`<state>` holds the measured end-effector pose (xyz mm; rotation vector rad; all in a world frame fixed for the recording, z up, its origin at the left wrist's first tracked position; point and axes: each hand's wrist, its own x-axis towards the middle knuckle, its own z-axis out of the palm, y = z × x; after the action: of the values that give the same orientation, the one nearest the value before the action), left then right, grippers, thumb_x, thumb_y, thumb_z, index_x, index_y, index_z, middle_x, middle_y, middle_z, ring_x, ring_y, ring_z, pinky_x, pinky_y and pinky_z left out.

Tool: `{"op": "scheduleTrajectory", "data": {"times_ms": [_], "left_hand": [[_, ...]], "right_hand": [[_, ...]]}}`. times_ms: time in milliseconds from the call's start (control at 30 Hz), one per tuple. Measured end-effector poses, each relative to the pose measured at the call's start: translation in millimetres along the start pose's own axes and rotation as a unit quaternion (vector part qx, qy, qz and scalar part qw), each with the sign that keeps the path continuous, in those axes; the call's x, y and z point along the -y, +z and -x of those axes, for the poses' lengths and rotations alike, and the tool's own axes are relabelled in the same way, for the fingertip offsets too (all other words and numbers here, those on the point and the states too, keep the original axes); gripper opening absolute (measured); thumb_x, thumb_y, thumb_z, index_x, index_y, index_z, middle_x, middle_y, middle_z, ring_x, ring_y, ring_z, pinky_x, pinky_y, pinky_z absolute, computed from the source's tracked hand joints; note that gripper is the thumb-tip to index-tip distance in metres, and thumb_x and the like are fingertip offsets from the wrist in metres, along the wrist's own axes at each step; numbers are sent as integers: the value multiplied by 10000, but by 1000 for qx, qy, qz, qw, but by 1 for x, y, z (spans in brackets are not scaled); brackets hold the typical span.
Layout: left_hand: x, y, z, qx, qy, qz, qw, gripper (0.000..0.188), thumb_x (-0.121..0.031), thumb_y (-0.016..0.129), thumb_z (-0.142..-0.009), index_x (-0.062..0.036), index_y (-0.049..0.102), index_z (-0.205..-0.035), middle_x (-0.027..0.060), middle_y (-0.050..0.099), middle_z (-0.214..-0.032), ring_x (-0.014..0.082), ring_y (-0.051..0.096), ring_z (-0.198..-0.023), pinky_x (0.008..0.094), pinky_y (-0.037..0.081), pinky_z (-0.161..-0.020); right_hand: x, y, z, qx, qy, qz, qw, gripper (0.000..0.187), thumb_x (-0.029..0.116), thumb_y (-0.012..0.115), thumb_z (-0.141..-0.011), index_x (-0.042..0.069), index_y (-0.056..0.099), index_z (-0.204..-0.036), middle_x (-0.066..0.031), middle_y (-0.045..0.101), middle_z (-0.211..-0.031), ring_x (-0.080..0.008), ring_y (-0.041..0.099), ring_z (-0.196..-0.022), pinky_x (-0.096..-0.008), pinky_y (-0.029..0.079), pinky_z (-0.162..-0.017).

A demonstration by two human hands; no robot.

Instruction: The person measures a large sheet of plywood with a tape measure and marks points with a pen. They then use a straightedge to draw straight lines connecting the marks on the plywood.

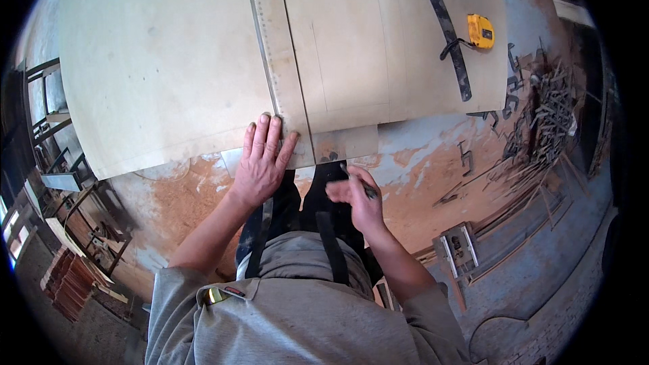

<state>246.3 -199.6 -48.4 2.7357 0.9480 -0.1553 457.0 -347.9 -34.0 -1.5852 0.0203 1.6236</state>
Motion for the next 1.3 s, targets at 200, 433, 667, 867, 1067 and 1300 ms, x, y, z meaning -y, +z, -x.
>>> {"op": "scheduleTrajectory", "data": {"times_ms": [200,433,667,867,1067,1300], "left_hand": [[0,-1,0,-2,1,8,1000,554,-187,519,-954,-126,432,-1498,288,307,-1566,489,279,-1464,622,260,-1173],[2,-1,2,6,-1,16,1000,544,-186,523,-952,-134,448,-1489,250,301,-1585,486,264,-1472,620,259,-1176],[1,-2,1,8,1,22,1000,548,-176,533,-937,-110,456,-1476,235,276,-1601,499,245,-1474,630,247,-1177],[1,-3,1,12,5,4,1000,538,-211,526,-949,-121,468,-1477,223,285,-1604,490,267,-1469,619,270,-1170],[1,-6,1,3,6,2,1000,536,-216,522,-948,-123,474,-1473,223,313,-1593,486,296,-1457,621,293,-1156],[1,-11,2,4,11,0,1000,536,-203,520,-948,-123,471,-1476,219,323,-1589,485,303,-1455,621,297,-1154]], "right_hand": [[52,0,17,-5,-260,139,956,279,158,484,-1062,-46,615,-1200,-97,685,-916,-127,643,-762,-288,541,-690],[100,54,-48,-39,-431,266,861,196,23,731,-849,1,646,-1024,-128,665,-911,-244,643,-813,-353,520,-718],[88,63,-58,-49,-453,308,835,241,2,777,-763,16,646,-964,-140,654,-906,-306,637,-875,-405,520,-760],[89,64,-59,-34,-470,324,821,225,-15,782,-746,11,651,-928,-139,654,-904,-319,640,-876,-413,521,-754],[92,63,-60,-6,-494,347,798,212,-11,763,-771,6,651,-950,-146,658,-924,-319,641,-888,-411,523,-766],[131,100,-102,-75,-523,283,800,191,49,756,-812,12,678,-982,-162,669,-936,-346,650,-897,-423,529,-782]]}}
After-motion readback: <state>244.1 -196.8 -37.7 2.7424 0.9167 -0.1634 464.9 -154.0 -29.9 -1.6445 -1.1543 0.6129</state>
